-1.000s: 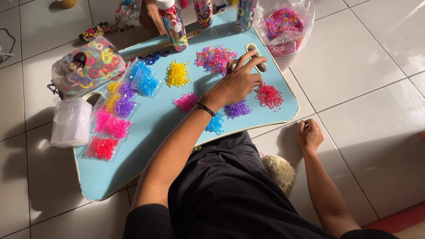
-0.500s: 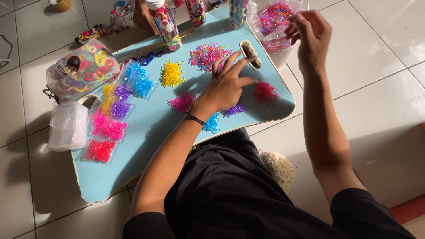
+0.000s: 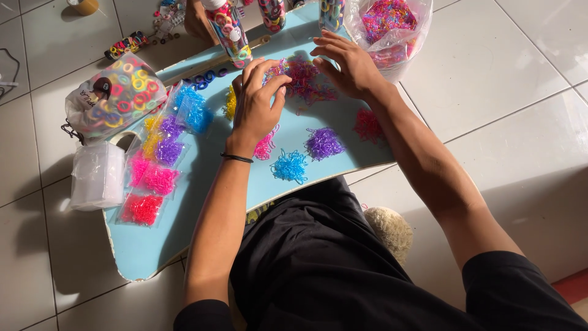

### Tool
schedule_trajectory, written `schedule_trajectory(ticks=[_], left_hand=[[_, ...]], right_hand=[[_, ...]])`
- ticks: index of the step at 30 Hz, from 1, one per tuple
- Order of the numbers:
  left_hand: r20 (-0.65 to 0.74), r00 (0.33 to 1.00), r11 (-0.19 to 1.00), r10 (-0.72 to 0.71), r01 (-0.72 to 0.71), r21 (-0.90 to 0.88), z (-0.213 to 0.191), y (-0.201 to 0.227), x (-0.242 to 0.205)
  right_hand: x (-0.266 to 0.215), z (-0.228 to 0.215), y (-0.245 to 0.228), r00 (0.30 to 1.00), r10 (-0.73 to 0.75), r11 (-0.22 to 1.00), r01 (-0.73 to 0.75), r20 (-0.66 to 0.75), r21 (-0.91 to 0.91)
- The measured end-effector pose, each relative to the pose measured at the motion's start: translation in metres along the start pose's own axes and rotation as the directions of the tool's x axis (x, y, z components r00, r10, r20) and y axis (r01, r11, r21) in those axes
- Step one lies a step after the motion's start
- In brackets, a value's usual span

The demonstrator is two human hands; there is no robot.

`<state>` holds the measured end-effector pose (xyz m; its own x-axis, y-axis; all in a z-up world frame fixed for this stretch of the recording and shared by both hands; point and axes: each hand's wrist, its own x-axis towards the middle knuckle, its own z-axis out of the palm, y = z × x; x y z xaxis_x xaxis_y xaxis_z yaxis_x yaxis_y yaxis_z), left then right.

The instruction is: Sorting small colorful rubber bands and placing them into plastic bags on a small table

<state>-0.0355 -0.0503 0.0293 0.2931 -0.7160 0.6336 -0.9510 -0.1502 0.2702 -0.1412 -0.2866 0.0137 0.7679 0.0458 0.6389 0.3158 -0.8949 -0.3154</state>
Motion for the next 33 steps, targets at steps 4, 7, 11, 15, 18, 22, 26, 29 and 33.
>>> schedule_trajectory(ticks=[4,7,11,15,18,22,26,29,33], left_hand=[[-0.001,1.000,0.999,0.020,-0.020,-0.033,0.004,0.001,-0.004],[-0.004,1.000,0.999,0.009,-0.009,-0.034,0.004,-0.002,-0.004],[0.049,0.999,0.992,-0.019,0.025,-0.123,0.009,-0.009,-0.009],[0.178,0.981,0.990,-0.077,0.097,-0.105,0.020,-0.017,-0.014],[0.241,0.966,0.994,-0.091,0.102,-0.035,0.022,-0.020,-0.012],[0.200,0.978,0.998,-0.066,0.066,0.007,0.020,-0.020,-0.014],[0.152,0.987,0.999,-0.044,0.048,-0.021,0.014,-0.015,-0.011],[0.118,0.992,0.999,-0.037,0.041,-0.029,0.008,-0.009,-0.010],[0.066,0.998,1.000,-0.009,0.008,0.012,0.005,-0.006,-0.007]], right_hand=[[-0.005,0.014,0.013,0.996,0.072,0.997,-0.074,0.052,0.021],[-0.004,0.017,0.014,0.986,0.125,0.991,-0.129,0.107,0.037],[-0.006,0.019,0.014,0.974,0.164,0.986,-0.164,0.159,-0.008],[-0.007,0.022,0.020,0.968,0.143,0.988,-0.125,0.206,-0.095],[-0.008,0.025,0.024,0.969,0.140,0.988,-0.123,0.203,-0.094],[-0.008,0.025,0.024,0.970,0.144,0.987,-0.128,0.194,-0.096],[-0.007,0.025,0.025,0.969,0.157,0.986,-0.141,0.190,-0.094],[-0.007,0.024,0.021,0.969,0.154,0.986,-0.139,0.192,-0.091],[-0.004,0.020,0.017,0.973,0.149,0.987,-0.135,0.176,-0.090]])
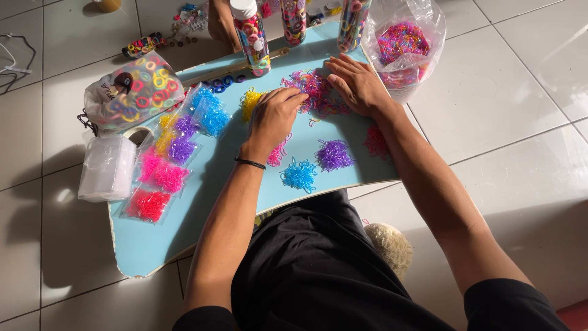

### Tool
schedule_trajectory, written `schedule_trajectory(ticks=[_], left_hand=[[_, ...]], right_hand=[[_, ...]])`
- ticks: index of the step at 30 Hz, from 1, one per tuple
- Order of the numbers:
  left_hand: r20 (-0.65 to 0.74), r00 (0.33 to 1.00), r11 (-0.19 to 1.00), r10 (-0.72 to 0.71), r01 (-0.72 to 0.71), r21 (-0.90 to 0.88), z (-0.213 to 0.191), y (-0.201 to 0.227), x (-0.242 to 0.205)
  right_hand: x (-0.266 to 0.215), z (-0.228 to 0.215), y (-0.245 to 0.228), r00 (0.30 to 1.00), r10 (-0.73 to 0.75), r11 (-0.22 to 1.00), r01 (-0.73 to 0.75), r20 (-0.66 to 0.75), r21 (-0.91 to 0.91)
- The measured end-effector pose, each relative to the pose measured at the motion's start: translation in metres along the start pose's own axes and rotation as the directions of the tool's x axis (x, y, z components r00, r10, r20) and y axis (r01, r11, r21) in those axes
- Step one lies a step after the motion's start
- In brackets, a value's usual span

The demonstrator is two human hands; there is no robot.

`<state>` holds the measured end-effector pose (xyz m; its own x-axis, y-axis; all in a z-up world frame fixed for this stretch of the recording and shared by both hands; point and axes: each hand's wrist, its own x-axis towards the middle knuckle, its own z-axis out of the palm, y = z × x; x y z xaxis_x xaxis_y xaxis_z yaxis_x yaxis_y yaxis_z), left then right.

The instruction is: Sorting small colorful rubber bands and placing them into plastic bags on a small table

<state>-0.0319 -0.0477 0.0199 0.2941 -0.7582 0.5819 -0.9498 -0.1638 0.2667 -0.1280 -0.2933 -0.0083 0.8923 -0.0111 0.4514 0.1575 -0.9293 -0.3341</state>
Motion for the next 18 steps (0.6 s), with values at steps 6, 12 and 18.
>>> schedule_trajectory(ticks=[6,12,18], left_hand=[[-0.037,0.999,0.997,-0.011,0.014,0.081,0.004,-0.009,-0.002],[-0.080,0.996,0.993,-0.042,0.050,0.106,0.002,-0.016,-0.003],[-0.167,0.979,0.992,-0.120,0.112,-0.056,0.001,-0.019,-0.003]], right_hand=[[0.000,-0.001,-0.001,1.000,-0.003,0.999,0.003,-0.001,0.036],[0.001,0.001,0.002,1.000,0.007,1.000,-0.007,0.005,0.031],[0.000,0.003,0.006,1.000,-0.009,0.999,0.010,-0.018,0.048]])
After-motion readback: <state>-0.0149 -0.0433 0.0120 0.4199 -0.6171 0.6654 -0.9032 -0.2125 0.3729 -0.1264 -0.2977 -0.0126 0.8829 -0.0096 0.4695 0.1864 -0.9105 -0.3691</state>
